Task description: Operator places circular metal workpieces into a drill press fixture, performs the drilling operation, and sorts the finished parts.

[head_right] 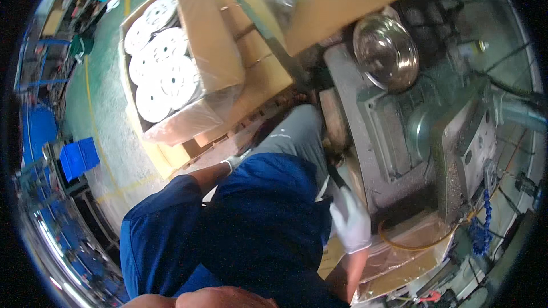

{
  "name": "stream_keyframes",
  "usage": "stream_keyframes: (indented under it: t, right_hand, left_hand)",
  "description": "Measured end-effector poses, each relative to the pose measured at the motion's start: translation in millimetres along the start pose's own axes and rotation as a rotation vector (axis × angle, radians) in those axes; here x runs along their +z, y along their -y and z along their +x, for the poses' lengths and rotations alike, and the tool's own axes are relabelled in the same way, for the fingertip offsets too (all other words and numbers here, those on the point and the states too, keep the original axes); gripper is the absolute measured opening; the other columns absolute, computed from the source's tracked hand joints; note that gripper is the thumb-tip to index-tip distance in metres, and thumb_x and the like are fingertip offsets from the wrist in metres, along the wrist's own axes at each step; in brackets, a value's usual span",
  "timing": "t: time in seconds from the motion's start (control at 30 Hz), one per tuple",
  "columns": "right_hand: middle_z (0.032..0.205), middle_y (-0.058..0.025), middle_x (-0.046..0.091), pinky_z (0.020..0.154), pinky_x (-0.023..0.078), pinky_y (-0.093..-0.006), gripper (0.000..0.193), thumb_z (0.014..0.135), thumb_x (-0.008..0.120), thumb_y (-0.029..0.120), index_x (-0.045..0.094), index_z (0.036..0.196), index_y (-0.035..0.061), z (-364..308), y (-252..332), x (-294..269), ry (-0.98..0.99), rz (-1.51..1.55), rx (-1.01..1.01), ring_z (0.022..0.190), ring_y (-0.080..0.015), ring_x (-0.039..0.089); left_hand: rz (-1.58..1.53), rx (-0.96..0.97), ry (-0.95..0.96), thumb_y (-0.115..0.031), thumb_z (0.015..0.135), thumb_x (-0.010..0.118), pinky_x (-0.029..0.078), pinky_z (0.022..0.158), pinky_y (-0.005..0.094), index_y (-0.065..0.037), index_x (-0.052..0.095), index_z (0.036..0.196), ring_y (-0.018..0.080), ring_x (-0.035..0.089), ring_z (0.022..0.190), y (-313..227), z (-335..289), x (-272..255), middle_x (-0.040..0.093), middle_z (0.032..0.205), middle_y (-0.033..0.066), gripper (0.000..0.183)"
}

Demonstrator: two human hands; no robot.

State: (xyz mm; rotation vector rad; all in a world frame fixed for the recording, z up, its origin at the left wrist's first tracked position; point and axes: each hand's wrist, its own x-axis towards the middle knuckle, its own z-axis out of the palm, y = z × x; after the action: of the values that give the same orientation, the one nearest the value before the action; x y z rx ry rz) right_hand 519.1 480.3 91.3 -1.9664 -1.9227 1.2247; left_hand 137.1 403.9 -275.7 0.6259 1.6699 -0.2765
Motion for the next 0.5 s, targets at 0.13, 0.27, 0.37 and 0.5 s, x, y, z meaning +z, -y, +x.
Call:
stream_keyframes:
  t: [0.13,0.27,0.37,0.5]
  right_hand:
    - [0.122,-0.0229,0.059,0.098,0.044,-0.0395,0.048,0.085,0.068,0.025,0.057,0.124,-0.0007,-19,4,0,0.153,0.023,-0.100,0.114,-0.0358,0.057]
    - [0.120,-0.0240,0.061,0.097,0.044,-0.0382,0.045,0.085,0.067,0.017,0.057,0.123,-0.0051,-13,-2,-20,0.007,-0.069,-0.158,0.111,-0.0358,0.059]
    - [0.120,-0.0238,0.061,0.096,0.045,-0.0377,0.043,0.086,0.065,0.018,0.057,0.123,-0.0028,-7,-15,-28,-0.033,-0.002,-0.114,0.111,-0.0355,0.059]
    - [0.121,-0.0231,0.059,0.098,0.043,-0.0426,0.049,0.087,0.064,0.034,0.057,0.126,0.0046,-5,-38,-33,0.186,0.019,0.122,0.115,-0.0396,0.055]
  left_hand:
    - [0.029,-0.001,0.017,-0.072,0.079,0.056,0.038,0.105,0.0393,-0.006,0.050,0.137,0.0314,0.051,0.124,-12,6,8,0.054,0.133,0.0214,0.088]
    - [0.051,0.031,-0.017,-0.070,0.079,0.057,0.037,0.105,0.0391,-0.006,0.049,0.138,0.0313,0.050,0.125,-28,11,15,0.054,0.134,0.0208,0.087]
    - [0.069,0.058,-0.019,-0.069,0.079,0.059,0.037,0.106,0.0390,-0.007,0.048,0.138,0.0313,0.049,0.126,-28,17,25,0.053,0.134,0.0204,0.087]
    - [-0.044,0.260,-0.056,-0.068,0.079,0.060,0.036,0.106,0.0389,-0.007,0.047,0.139,0.0312,0.048,0.127,-15,18,52,0.053,0.135,0.0198,0.086]
